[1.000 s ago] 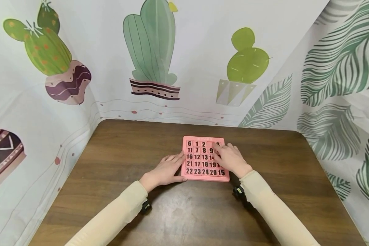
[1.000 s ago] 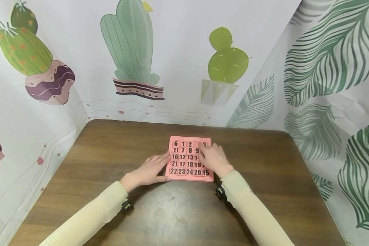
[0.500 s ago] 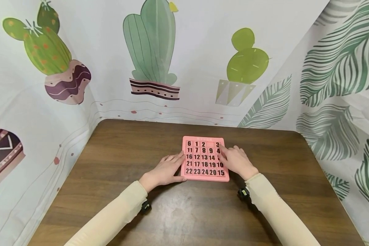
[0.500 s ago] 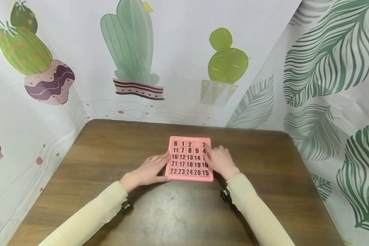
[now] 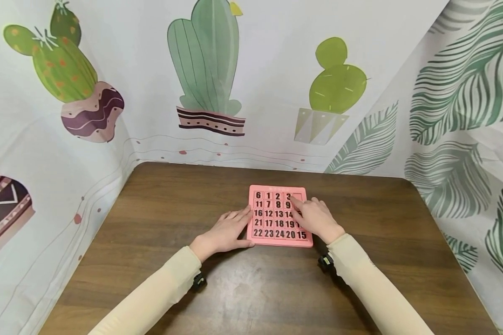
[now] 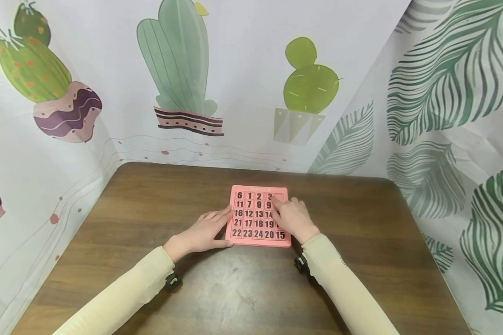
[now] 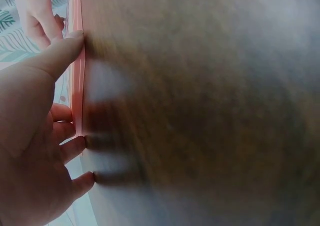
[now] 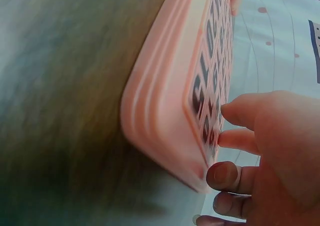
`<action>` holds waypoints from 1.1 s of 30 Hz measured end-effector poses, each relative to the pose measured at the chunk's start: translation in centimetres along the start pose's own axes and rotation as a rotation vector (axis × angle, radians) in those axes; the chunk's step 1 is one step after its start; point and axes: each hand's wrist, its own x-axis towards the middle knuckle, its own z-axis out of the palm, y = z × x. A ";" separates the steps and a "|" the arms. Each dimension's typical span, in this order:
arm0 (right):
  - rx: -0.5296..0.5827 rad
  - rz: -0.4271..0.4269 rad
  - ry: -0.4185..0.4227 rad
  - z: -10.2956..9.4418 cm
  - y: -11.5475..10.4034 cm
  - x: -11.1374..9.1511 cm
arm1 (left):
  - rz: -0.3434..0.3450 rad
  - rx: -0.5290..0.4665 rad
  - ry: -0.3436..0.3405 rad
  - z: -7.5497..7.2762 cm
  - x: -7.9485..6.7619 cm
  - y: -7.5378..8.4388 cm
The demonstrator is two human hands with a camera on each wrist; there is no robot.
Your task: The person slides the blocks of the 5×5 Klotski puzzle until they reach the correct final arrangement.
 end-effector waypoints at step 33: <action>0.057 -0.034 -0.017 -0.5 1.7 -2.5 | 0.010 -0.017 0.019 0.4 0.0 -0.3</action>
